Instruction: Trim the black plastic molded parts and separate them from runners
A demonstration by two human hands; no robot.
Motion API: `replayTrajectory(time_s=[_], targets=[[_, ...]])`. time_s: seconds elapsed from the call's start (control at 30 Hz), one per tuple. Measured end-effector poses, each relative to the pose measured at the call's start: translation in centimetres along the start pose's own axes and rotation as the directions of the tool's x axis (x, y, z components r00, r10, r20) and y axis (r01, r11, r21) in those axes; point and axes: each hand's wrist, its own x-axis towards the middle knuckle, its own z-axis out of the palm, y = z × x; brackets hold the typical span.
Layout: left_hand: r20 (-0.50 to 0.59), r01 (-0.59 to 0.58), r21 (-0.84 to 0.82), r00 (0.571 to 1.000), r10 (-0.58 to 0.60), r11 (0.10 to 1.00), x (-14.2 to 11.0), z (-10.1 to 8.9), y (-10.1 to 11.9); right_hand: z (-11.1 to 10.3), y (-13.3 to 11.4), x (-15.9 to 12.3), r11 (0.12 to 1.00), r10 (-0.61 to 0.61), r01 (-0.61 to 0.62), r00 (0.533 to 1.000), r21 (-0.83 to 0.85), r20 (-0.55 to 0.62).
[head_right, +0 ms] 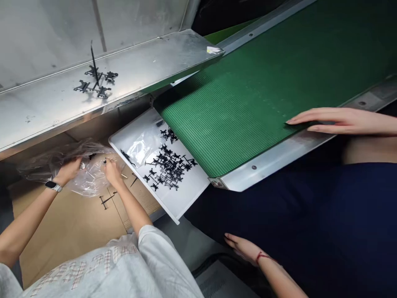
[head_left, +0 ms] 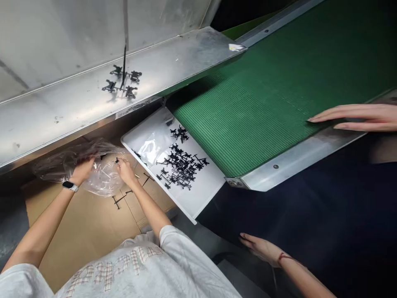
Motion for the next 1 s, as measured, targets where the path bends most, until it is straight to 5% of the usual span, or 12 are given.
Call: replayTrajectory(time_s=[0.2, 0.37, 0.47, 0.57, 0.7, 0.83, 1.0], targets=[[0.009, -0.085, 0.116, 0.996, 0.084, 0.990, 0.5, 3.9, 0.3, 0.7, 2.1, -7.2, 0.996, 0.074, -0.067, 0.991, 0.066, -0.108], [-0.065, -0.100, 0.148, 0.992, 0.110, 0.984, 2.5, 4.3, 0.4, 2.7, 5.7, -11.3, 0.974, 0.223, -0.216, 0.969, 0.074, -0.105], [-0.075, -0.063, 0.173, 0.994, 0.077, 0.983, 2.9, 3.9, 0.2, 0.5, 6.2, -11.9, 0.987, 0.108, -0.098, 0.992, 0.129, -0.068], [-0.049, -0.021, 0.208, 0.998, 0.032, 0.978, 2.3, 3.4, 0.1, -4.5, 6.8, -9.6, 0.975, -0.049, 0.062, 0.997, 0.212, -0.063], [-0.026, 0.029, 0.248, 0.999, -0.023, 0.968, 1.2, 2.5, 0.6, -9.4, 8.7, -2.4, 0.974, 0.024, -0.019, 1.000, 0.227, -0.018], [-0.020, 0.049, 0.260, 0.999, -0.046, 0.964, 0.5, 1.9, 1.2, -8.4, 9.8, 3.9, 0.963, 0.152, -0.170, 0.983, 0.207, 0.101], [-0.003, 0.054, 0.248, 0.999, -0.055, 0.967, 0.0, 1.8, 1.5, -5.8, 9.7, 6.2, 0.933, 0.197, -0.214, 0.976, 0.290, 0.088]])
